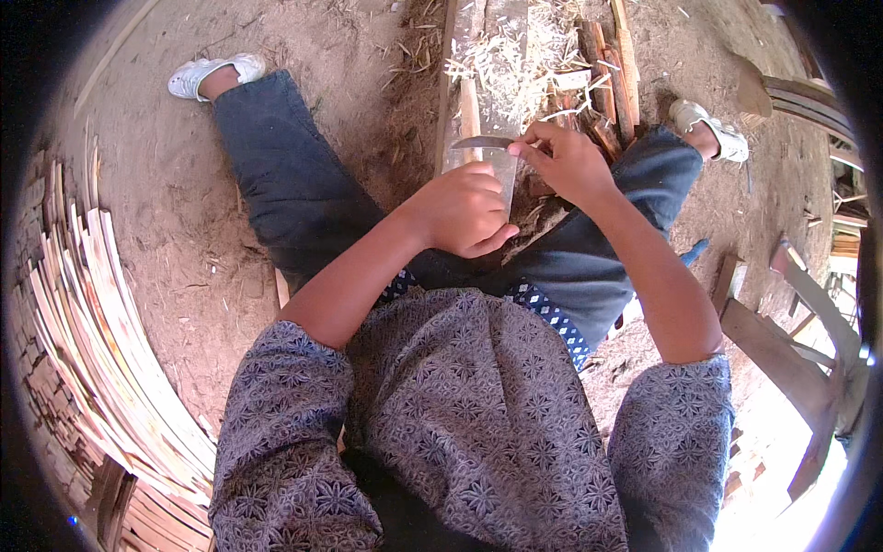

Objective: The person sits on the ground and uses a curved knife to shave and shape a small piece of wood held against a wooden block. The person repeatedly rotates the wood and removes thin shavings, accumulating wood chips on the block.

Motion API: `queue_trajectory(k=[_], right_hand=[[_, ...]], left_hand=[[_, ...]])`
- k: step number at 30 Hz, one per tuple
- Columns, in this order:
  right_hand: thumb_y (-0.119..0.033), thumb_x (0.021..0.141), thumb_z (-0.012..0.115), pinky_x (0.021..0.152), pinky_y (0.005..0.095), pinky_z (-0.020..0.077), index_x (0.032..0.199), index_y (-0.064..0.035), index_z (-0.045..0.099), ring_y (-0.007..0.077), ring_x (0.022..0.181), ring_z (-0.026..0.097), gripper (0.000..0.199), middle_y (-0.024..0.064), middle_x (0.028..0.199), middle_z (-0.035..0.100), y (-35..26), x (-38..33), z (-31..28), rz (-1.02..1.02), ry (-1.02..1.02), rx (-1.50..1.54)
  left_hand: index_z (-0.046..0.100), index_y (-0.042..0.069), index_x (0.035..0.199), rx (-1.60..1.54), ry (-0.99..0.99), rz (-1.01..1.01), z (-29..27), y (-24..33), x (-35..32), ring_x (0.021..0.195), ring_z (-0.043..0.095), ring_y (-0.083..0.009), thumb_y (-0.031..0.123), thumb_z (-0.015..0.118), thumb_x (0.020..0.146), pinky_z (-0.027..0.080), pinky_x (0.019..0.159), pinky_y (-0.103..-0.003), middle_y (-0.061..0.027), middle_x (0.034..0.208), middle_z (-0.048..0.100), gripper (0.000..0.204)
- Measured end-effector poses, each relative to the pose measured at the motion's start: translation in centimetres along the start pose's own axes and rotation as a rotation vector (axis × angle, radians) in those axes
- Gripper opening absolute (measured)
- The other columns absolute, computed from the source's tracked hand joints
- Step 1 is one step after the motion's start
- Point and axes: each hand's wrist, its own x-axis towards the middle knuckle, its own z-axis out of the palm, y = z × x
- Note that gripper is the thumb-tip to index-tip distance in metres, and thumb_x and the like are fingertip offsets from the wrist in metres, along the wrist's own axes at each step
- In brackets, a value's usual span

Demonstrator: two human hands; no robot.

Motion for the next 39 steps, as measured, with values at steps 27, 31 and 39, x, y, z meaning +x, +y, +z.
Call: queue_trajectory(k=[27, 31, 39], right_hand=[[-0.007, 0.102, 0.059, 0.082, 0.0334, 0.0531, 0.139, -0.0088, 0.056, 0.0167, 0.088, 0.068, 0.038, 0.0111, 0.088, 0.067, 1.1, -4.8, -0.3, -0.152, -0.061, 0.390], [-0.015, 0.100, 0.062, 0.078, 0.0424, 0.0544, 0.134, -0.0117, 0.060, 0.0312, 0.084, 0.074, 0.034, 0.0208, 0.087, 0.070, 2.0, -4.9, 1.1, -0.145, -0.035, 0.407], [-0.022, 0.102, 0.063, 0.071, 0.0472, 0.0535, 0.122, -0.0097, 0.062, 0.0401, 0.081, 0.071, 0.023, 0.0218, 0.082, 0.069, -1.2, -5.7, 0.4, -0.014, 0.064, 0.238]], left_hand=[[0.050, 0.004, 0.061, -0.062, 0.132, -0.068, -2.3, 0.7, 1.6, 0.064, 0.052, -0.0334, 0.012, 0.062, 0.090, 0.045, 0.071, -0.045, -0.0112, 0.062, 0.050, 0.032], [0.049, 0.004, 0.060, -0.070, 0.146, -0.050, -1.9, 0.6, 1.8, 0.064, 0.051, -0.0335, 0.012, 0.062, 0.089, 0.045, 0.071, -0.044, -0.0112, 0.061, 0.049, 0.033], [0.049, 0.005, 0.059, -0.056, 0.157, -0.067, -1.4, 0.4, 1.4, 0.063, 0.052, -0.0334, 0.012, 0.064, 0.088, 0.045, 0.071, -0.044, -0.0116, 0.060, 0.049, 0.033]])
